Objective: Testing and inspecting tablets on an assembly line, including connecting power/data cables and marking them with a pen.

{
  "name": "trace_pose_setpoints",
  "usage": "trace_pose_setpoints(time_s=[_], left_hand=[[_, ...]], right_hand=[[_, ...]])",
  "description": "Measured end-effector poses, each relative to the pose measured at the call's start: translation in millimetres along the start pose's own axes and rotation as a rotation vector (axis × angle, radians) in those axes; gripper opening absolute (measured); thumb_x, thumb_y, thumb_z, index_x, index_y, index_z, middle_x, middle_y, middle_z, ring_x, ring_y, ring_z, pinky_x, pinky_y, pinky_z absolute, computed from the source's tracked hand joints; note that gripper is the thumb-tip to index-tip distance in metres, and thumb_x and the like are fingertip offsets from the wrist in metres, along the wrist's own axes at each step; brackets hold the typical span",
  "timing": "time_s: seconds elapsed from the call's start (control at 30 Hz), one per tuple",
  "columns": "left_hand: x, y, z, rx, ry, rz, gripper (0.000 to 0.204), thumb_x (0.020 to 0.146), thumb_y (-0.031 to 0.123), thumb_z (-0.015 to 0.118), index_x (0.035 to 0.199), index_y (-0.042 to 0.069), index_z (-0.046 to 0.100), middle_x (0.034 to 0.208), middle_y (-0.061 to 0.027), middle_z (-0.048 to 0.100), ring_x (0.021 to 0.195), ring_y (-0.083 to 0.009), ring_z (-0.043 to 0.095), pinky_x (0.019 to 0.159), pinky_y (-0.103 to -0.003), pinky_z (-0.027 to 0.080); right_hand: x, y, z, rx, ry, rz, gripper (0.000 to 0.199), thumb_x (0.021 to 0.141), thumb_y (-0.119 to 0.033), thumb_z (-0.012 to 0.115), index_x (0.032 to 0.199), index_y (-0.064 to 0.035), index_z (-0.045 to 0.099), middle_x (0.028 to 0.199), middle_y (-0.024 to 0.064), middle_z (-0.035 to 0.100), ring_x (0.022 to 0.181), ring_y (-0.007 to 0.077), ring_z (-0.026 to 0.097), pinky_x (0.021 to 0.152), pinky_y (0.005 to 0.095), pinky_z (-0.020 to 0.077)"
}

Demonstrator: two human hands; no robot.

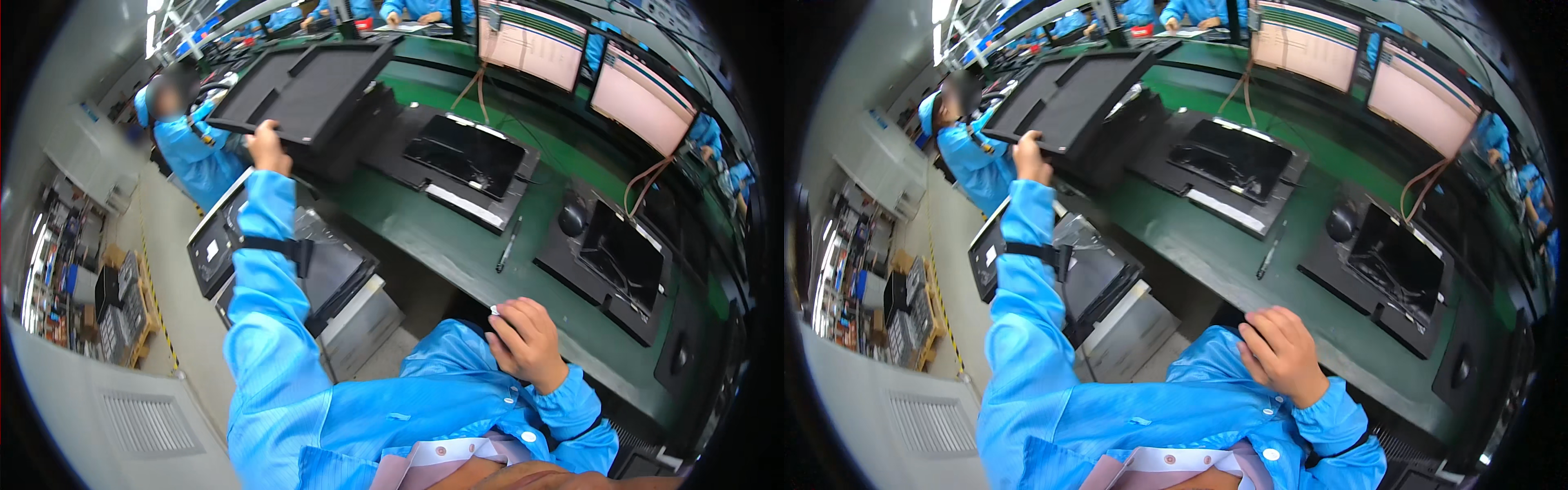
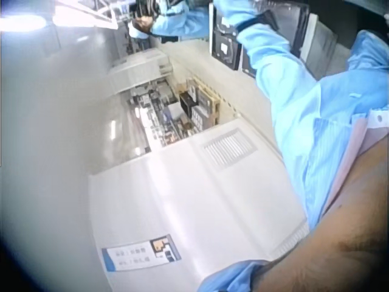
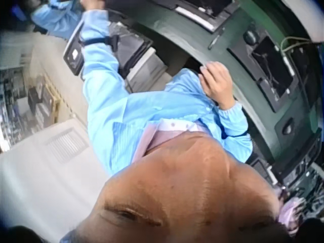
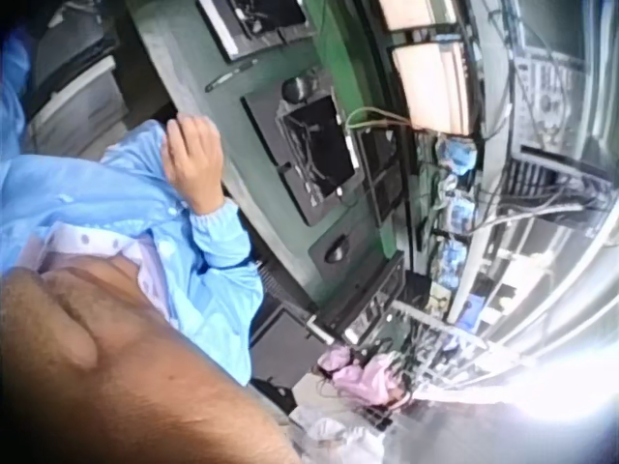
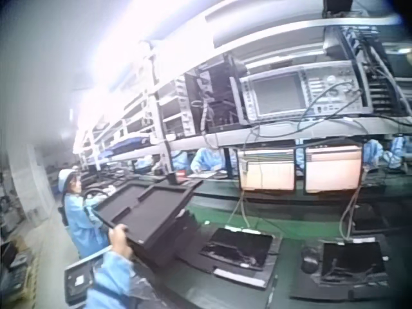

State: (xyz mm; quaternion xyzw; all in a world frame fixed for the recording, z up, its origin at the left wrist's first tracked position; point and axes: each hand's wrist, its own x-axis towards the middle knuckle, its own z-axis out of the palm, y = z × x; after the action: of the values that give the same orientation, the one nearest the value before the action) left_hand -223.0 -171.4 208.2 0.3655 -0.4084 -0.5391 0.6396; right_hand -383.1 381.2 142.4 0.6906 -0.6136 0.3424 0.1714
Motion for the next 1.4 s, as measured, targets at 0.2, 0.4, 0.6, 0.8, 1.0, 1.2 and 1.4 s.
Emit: trace_pose_setpoints(time_s=[0.2, 0.4, 0.6, 0.8, 1.0, 1.2, 1.4], left_hand=[[145, -61, -28, 0.884, 0.028, -0.035, 0.059, 0.081, 0.041, 0.07, 0.119, -0.004, 0.067, 0.12, -0.0176, 0.068, 0.106, -0.0291, 0.065, 0.093, -0.042, 0.05], [44, -54, 21, 1.032, 0.491, 0.46, 0.079, 0.086, 0.056, 0.068, 0.137, -0.002, 0.053, 0.135, -0.0243, 0.05, 0.117, -0.0392, 0.056, 0.102, -0.049, 0.044], [-195, -92, 112, 0.978, -1.101, 1.186, 0.07, 0.076, 0.033, 0.079, 0.135, 0.004, 0.057, 0.144, -0.0213, 0.05, 0.138, -0.0409, 0.043, 0.118, -0.057, 0.026], [-224, -134, 145, 0.918, -1.054, 0.997, 0.065, 0.067, 0.001, 0.074, 0.131, 0.005, 0.062, 0.138, -0.0176, 0.06, 0.13, -0.0372, 0.056, 0.108, -0.05, 0.046], [-241, -70, 104, 0.39, -0.658, 1.179, 0.034, 0.074, -0.004, 0.071, 0.108, 0.002, 0.07, 0.11, -0.0164, 0.073, 0.101, -0.0309, 0.073, 0.085, -0.038, 0.06], [-301, 27, -19, 0.328, -0.442, 0.499, 0.019, 0.089, 0.005, 0.076, 0.104, -0.005, 0.071, 0.095, -0.0115, 0.076, 0.082, -0.0134, 0.07, 0.071, -0.029, 0.055], [-207, 39, -41, -0.32, -0.284, -0.039, 0.037, 0.096, 0.005, 0.066, 0.131, 0.0, 0.057, 0.124, -0.0118, 0.066, 0.114, -0.0245, 0.064, 0.1, -0.038, 0.05]], right_hand=[[30, 68, 13, 0.015, -0.071, 0.153, 0.023, 0.078, -0.015, 0.077, 0.096, -0.0048, 0.068, 0.106, 0.0128, 0.068, 0.102, 0.0336, 0.065, 0.087, 0.0435, 0.0528], [88, 205, 53, -0.39, -0.043, 0.376, 0.026, 0.084, -0.017, 0.068, 0.106, -0.0013, 0.069, 0.107, 0.0145, 0.067, 0.107, 0.0335, 0.061, 0.091, 0.0461, 0.0491], [106, 252, 77, -0.372, -0.298, 0.447, 0.025, 0.087, -0.024, 0.066, 0.1, -0.0038, 0.072, 0.104, 0.0145, 0.068, 0.101, 0.0339, 0.064, 0.087, 0.0461, 0.0531], [138, 227, 32, -0.21, -0.233, 0.465, 0.028, 0.081, -0.032, 0.069, 0.091, -0.0061, 0.072, 0.091, 0.0187, 0.072, 0.087, 0.0384, 0.07, 0.079, 0.0481, 0.0549], [153, 168, -32, -0.335, 0.054, 0.149, 0.055, 0.085, -0.031, 0.077, 0.134, -0.0074, 0.064, 0.128, 0.0209, 0.064, 0.115, 0.0362, 0.062, 0.097, 0.0419, 0.0487], [80, 118, 7, 0.006, -0.023, 0.258, 0.036, 0.093, -0.009, 0.067, 0.128, -0.0008, 0.061, 0.138, 0.0184, 0.056, 0.13, 0.0338, 0.053, 0.111, 0.0408, 0.0389], [58, 96, 17, 0.155, -0.366, 0.189, 0.039, 0.084, -0.017, 0.076, 0.119, -0.0022, 0.066, 0.134, 0.0189, 0.058, 0.124, 0.0392, 0.057, 0.103, 0.0445, 0.0477]])
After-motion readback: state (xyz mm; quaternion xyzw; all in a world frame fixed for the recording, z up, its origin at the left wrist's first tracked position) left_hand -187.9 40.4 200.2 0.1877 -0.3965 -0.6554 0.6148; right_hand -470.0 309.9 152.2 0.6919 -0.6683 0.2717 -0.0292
